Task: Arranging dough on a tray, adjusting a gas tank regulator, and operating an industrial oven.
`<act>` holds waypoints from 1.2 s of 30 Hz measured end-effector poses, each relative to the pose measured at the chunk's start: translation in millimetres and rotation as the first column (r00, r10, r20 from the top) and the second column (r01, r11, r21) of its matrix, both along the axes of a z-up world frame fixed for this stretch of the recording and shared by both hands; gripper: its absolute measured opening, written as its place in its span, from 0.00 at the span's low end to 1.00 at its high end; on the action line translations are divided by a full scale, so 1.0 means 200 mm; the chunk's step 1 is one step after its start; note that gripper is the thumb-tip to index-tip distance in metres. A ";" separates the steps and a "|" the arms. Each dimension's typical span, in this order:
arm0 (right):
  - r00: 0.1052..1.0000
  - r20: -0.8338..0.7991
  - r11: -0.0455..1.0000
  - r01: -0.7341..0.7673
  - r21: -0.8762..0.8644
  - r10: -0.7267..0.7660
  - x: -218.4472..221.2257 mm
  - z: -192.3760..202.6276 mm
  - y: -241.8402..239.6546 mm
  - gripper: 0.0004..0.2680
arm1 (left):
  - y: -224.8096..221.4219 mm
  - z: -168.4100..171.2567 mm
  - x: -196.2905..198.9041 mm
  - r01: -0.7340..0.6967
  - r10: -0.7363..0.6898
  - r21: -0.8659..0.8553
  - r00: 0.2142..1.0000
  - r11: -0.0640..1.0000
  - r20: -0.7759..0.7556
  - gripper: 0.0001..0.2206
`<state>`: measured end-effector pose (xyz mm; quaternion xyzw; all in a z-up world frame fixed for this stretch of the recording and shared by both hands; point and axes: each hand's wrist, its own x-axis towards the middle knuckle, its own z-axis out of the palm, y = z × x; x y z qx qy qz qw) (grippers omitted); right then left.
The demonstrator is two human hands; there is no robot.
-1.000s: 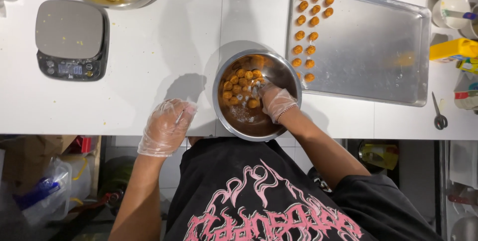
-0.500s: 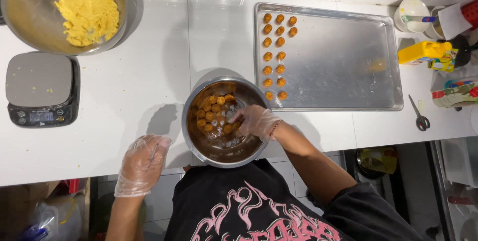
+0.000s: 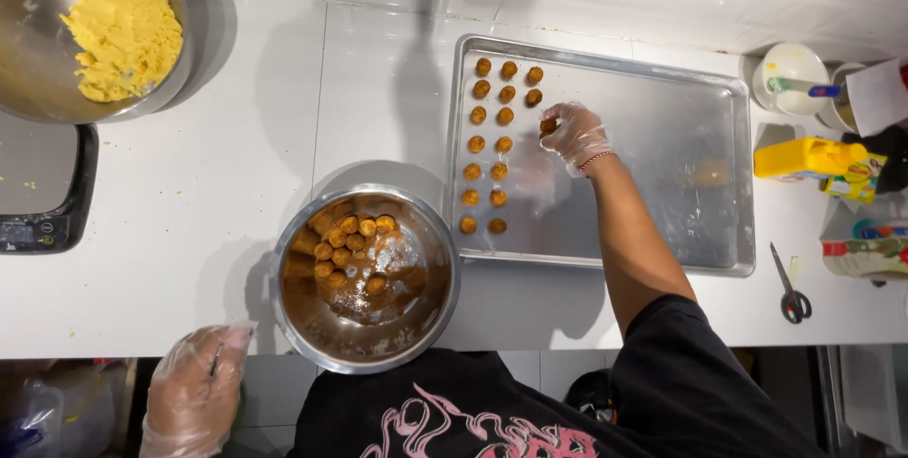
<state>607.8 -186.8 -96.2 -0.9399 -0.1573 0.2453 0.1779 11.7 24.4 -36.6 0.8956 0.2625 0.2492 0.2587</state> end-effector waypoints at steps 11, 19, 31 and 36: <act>0.978 0.002 0.977 -0.208 0.044 0.208 0.06 -0.03 0.10 0.25 | -0.20 -0.06 0.02 -0.041 0.040 -0.044 0.999 0.998 -0.020 0.10; 0.979 -0.012 0.967 -0.197 0.161 0.201 -0.04 0.17 -0.02 0.24 | -0.25 0.07 0.10 -0.066 0.063 -0.088 0.997 0.994 -0.039 0.12; 0.905 0.271 0.935 -0.353 0.042 0.329 -0.09 -0.26 -0.02 0.25 | -0.24 0.10 0.14 -0.006 0.004 -0.065 0.999 0.998 -0.034 0.11; 0.829 0.491 0.825 -0.461 0.328 0.268 -0.12 0.00 -0.11 0.21 | -0.23 0.01 0.05 -0.074 0.073 -0.040 0.997 0.996 -0.032 0.10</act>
